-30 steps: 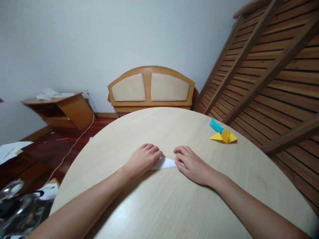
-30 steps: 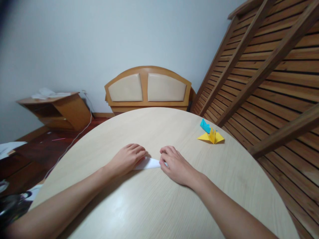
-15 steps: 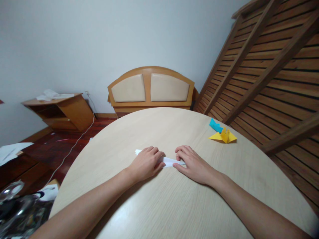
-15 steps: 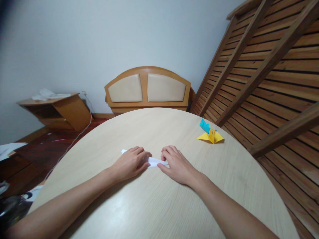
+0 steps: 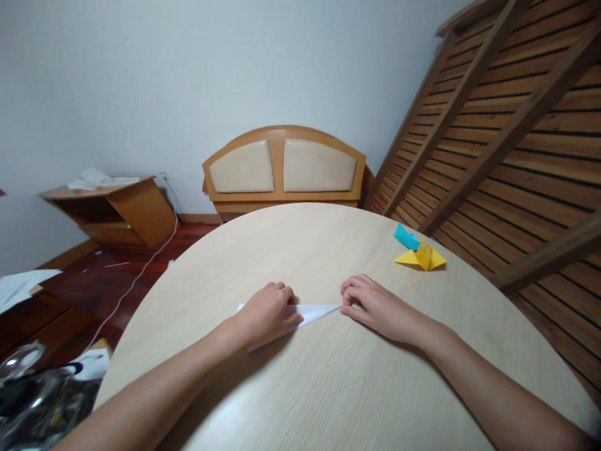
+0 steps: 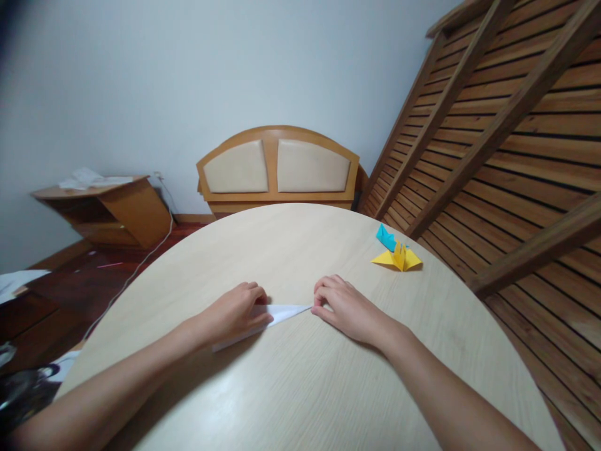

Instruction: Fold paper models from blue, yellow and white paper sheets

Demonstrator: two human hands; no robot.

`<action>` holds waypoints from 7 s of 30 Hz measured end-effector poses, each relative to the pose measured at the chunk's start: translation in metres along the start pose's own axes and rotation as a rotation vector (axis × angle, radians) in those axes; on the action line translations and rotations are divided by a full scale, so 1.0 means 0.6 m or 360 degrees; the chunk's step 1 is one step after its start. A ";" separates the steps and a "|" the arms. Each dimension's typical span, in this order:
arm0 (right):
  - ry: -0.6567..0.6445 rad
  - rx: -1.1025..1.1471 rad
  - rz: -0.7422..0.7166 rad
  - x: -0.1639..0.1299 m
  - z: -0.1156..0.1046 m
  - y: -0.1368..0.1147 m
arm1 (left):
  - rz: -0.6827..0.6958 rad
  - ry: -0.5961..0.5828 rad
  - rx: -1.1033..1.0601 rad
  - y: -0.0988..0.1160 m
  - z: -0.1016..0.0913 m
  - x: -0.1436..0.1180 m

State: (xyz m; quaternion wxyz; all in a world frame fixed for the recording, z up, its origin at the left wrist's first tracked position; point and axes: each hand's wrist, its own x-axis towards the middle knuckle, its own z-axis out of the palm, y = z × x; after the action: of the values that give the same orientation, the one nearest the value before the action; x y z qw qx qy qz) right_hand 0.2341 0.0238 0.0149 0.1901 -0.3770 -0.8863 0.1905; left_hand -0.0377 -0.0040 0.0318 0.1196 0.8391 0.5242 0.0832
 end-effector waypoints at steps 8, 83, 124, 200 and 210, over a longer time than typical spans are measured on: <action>0.0031 -0.0019 0.0019 0.004 0.015 -0.009 | -0.0011 -0.0001 -0.0087 0.004 0.006 -0.002; 0.0510 0.0681 0.0206 0.007 -0.015 -0.085 | 0.0182 0.0551 -0.0143 0.048 -0.020 -0.026; -0.0048 0.0163 0.0151 0.001 -0.020 -0.015 | 0.0239 -0.0060 -0.0149 -0.056 -0.025 0.022; -0.0403 -0.1268 0.0184 -0.019 0.057 -0.138 | 0.0934 0.0046 -0.0396 -0.055 0.025 0.026; -0.0412 -0.1169 0.0158 -0.016 0.054 -0.133 | 0.0910 0.0168 -0.0191 -0.040 0.029 0.025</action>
State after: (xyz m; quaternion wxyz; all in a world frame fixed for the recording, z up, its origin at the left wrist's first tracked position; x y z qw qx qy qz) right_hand 0.1772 -0.0406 0.0236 -0.0804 -0.4352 -0.8928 -0.0845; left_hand -0.0471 0.0179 0.0083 0.1132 0.9386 0.2662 0.1878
